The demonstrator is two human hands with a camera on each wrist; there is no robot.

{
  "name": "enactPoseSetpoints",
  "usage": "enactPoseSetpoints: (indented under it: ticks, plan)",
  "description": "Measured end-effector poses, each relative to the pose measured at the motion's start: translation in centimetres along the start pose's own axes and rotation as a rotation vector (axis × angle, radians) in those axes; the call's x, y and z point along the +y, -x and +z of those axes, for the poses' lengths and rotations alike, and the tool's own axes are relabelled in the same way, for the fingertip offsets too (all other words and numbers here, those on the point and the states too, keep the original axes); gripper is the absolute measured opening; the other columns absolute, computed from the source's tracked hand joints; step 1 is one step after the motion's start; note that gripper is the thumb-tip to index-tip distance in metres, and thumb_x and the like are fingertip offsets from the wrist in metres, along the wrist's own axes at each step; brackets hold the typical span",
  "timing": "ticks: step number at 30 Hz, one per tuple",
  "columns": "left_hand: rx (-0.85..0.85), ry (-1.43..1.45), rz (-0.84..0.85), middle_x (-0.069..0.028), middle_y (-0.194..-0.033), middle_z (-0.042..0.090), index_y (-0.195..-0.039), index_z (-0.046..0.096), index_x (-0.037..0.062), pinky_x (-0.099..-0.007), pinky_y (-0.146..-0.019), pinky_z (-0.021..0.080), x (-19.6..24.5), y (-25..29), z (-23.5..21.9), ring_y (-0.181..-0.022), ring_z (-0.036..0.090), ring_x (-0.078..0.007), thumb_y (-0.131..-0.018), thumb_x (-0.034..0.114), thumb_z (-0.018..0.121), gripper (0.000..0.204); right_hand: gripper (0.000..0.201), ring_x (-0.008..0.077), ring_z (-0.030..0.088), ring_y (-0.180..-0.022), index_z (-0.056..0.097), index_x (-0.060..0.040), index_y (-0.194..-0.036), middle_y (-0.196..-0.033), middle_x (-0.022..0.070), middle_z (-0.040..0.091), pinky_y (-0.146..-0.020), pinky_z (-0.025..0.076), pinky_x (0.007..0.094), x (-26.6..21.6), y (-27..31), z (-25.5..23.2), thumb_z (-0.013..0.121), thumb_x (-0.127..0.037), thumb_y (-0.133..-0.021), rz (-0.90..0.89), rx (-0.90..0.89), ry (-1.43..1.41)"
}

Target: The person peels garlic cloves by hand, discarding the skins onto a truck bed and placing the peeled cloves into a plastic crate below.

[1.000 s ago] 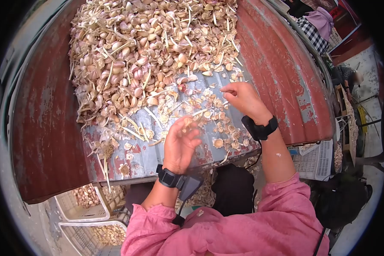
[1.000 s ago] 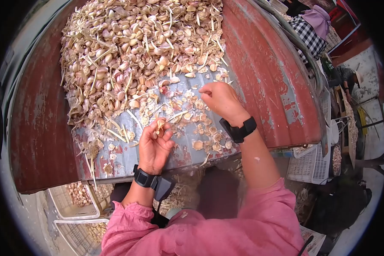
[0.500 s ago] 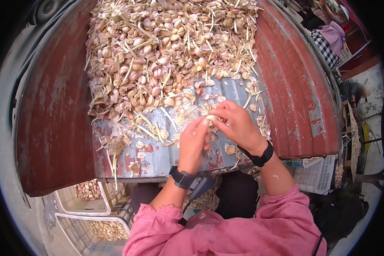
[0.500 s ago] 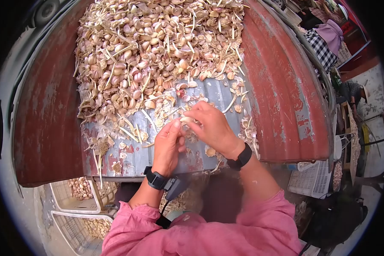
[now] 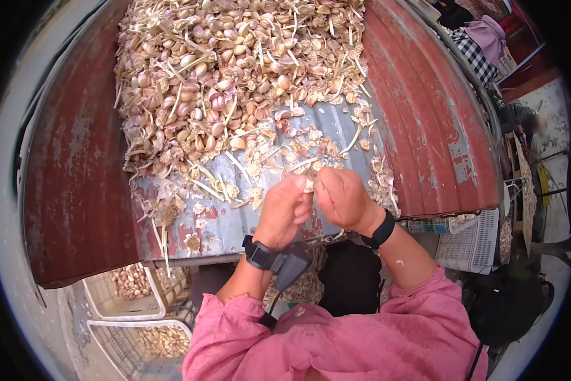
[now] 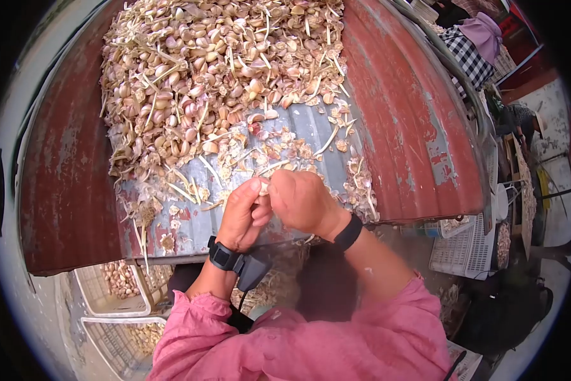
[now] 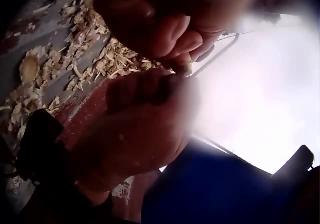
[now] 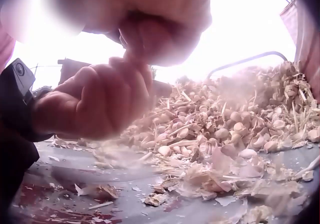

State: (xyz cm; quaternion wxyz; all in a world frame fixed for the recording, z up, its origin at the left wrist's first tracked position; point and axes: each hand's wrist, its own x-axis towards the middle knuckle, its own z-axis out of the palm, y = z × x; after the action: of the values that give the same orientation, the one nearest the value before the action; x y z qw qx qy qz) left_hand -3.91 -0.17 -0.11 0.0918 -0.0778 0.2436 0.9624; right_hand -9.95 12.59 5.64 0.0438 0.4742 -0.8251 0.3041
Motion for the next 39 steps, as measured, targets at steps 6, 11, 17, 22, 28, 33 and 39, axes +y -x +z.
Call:
enactPoseSetpoints:
  ticks: [6,11,17,22,28,33,39]
  plan:
    - [0.057,0.296,-0.018,-0.0022,-0.073,0.052,-0.088,0.052,0.006,-0.0186,-0.042,0.034,-0.2,0.0,0.3,-0.051,0.044,-0.0075,-0.086,0.021,0.049,0.015,0.016,0.0239,0.051,-0.052,0.047,-0.0006,-0.078,-0.057,0.0124,0.048,-0.049,0.038,0.0338,4.3,0.0,-1.1,0.056,-0.014,-0.077,0.427,-0.091,-0.075]
    - [0.246,0.419,0.029,-0.0081,-0.089,0.059,-0.091,0.052,0.0058,-0.0206,-0.048,0.044,0.1,-0.7,-0.4,-0.076,0.06,-0.0158,-0.084,0.018,0.051,0.014,0.024,0.0237,0.057,-0.059,0.06,-0.0011,-0.091,-0.065,0.0117,0.059,-0.058,0.044,0.0319,8.7,-3.4,-2.4,0.057,-0.017,-0.074,0.59,-0.059,-0.151]
    - [0.255,0.285,0.041,-0.0041,-0.085,0.056,-0.099,0.05,0.0035,-0.019,-0.052,0.04,0.0,-1.4,-1.8,-0.075,0.055,-0.0113,-0.085,0.018,0.051,0.02,0.023,0.0214,0.056,-0.059,0.061,-0.0023,-0.086,-0.064,0.0105,0.059,-0.057,0.044,0.0318,17.9,-9.0,2.9,0.063,-0.02,-0.071,0.326,0.191,0.084]
    - [0.454,0.129,0.093,-0.0059,-0.089,0.056,-0.108,0.048,0.0015,-0.0255,-0.068,0.043,0.5,-1.2,-0.5,-0.086,0.055,-0.0148,-0.086,0.017,0.049,0.027,0.024,0.0114,0.055,-0.054,0.059,0.0009,-0.08,-0.064,0.0057,0.059,-0.05,0.045,0.0241,14.4,-7.1,2.8,0.069,-0.019,-0.071,0.777,-0.135,-0.324]
    - [0.429,0.235,0.044,-0.0061,-0.09,0.056,-0.111,0.048,0.0015,-0.0256,-0.069,0.044,0.4,-1.0,0.1,-0.085,0.055,-0.0143,-0.087,0.022,0.046,0.031,0.026,0.0072,0.055,-0.059,0.056,0.0033,-0.087,-0.077,0.0053,0.06,-0.05,0.044,0.0189,5.3,-3.6,0.3,0.065,-0.018,-0.076,0.733,-0.105,-0.834]
    - [0.321,0.461,-0.004,-0.0067,-0.087,0.057,-0.097,0.052,0.0052,-0.0204,-0.048,0.042,-0.3,-0.8,-1.2,-0.072,0.057,-0.0137,-0.087,0.022,0.049,0.02,0.029,0.0143,0.059,-0.064,0.057,0.0018,-0.096,-0.078,0.0116,0.061,-0.055,0.046,0.0264,5.8,-4.6,1.0,0.062,-0.016,-0.073,0.623,-0.08,-0.432]
    - [0.376,0.311,0.02,-0.0022,-0.079,0.051,-0.097,0.052,0.0056,-0.0154,-0.039,0.03,0.4,-1.2,-1.6,-0.059,0.048,-0.007,-0.086,0.017,0.051,0.016,0.021,0.0187,0.056,-0.057,0.06,0.0004,-0.083,-0.07,0.0105,0.06,-0.055,0.045,0.0277,12.1,-7.7,5.2,0.062,-0.017,-0.072,0.261,0.003,0.161]
